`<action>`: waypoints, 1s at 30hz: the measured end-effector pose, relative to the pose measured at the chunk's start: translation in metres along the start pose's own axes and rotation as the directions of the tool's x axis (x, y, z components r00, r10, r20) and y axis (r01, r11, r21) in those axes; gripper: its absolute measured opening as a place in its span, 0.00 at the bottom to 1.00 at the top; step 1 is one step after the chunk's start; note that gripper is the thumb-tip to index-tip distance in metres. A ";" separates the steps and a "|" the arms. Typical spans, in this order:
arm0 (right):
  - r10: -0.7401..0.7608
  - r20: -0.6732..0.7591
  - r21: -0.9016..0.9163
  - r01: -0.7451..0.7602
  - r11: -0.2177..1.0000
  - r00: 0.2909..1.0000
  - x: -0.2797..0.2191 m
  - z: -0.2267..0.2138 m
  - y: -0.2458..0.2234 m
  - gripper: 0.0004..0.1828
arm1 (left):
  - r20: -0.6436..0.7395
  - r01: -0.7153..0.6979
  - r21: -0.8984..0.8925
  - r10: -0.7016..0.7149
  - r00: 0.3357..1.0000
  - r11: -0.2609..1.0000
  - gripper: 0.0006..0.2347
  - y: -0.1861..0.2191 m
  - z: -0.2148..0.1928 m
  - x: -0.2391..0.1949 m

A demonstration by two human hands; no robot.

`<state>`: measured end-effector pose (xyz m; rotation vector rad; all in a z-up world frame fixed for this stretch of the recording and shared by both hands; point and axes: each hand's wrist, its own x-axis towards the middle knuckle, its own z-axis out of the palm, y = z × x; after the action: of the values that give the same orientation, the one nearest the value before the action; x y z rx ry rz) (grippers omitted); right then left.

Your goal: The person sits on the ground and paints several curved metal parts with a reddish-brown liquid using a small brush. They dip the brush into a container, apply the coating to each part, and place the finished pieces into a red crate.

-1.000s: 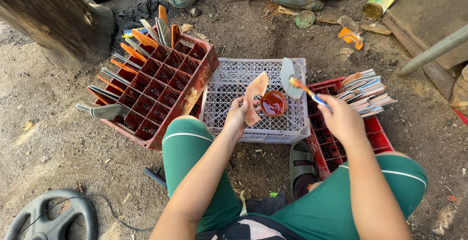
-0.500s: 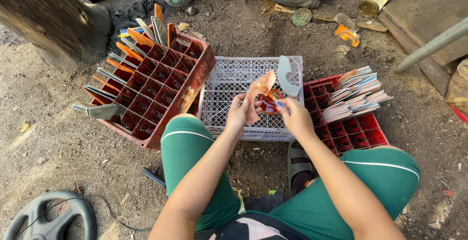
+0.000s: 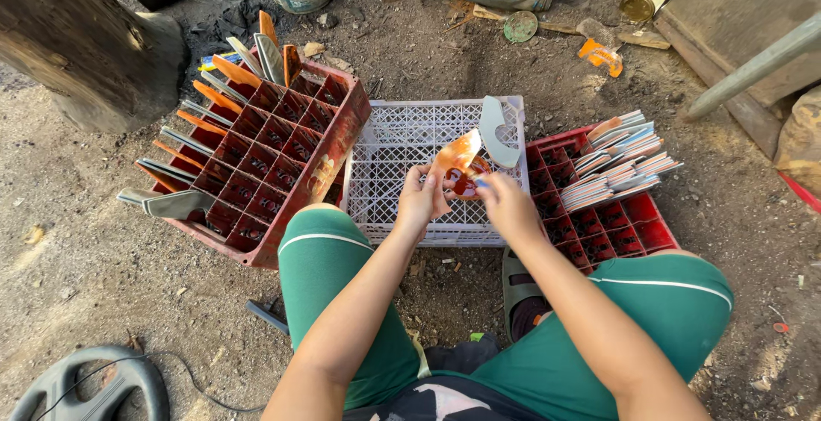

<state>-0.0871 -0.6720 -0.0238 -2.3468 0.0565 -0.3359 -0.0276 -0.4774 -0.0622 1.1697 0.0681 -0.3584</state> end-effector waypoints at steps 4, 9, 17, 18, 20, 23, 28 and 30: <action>0.030 -0.013 0.046 -0.029 0.998 0.999 -0.001 -0.001 0.001 0.12 | -0.001 -0.006 -0.004 0.006 1.000 1.000 0.09 -0.004 -0.003 -0.002; -0.062 -0.021 -0.025 0.061 0.998 0.998 0.002 -0.008 0.005 0.11 | -0.014 -0.016 -0.037 0.015 1.000 0.999 0.08 0.008 -0.003 0.000; -0.065 -0.021 -0.074 0.063 0.995 0.998 -0.006 -0.013 0.001 0.10 | -0.038 0.055 -0.045 -0.057 0.998 0.997 0.09 0.026 -0.003 -0.008; -0.107 -0.012 -0.068 0.106 0.992 0.994 -0.006 -0.013 0.001 0.11 | -0.032 0.057 -0.028 -0.058 0.998 0.998 0.09 0.027 -0.002 -0.009; -0.054 -0.055 -0.079 0.050 0.996 0.997 -0.003 -0.016 0.004 0.11 | -0.021 0.061 0.010 -0.061 0.998 0.998 0.09 0.030 -0.002 -0.011; -0.020 -0.113 -0.066 0.013 0.998 0.993 0.006 -0.023 0.015 0.10 | -0.001 0.116 0.065 -0.116 0.993 0.991 0.10 0.033 -0.001 -0.016; 0.085 -0.065 -0.012 -0.086 0.996 0.994 0.016 -0.030 0.036 0.11 | -0.015 0.109 0.099 -0.108 0.994 0.989 0.11 0.032 -0.001 -0.016; 0.362 0.184 0.077 -0.381 0.921 0.914 0.018 -0.029 0.039 0.14 | -0.016 0.090 0.106 -0.088 0.996 0.990 0.11 0.030 -0.004 -0.012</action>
<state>-0.0744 -0.7224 -0.0272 -2.1844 0.3898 0.0460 -0.0293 -0.4604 -0.0343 1.2766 0.1124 -0.4386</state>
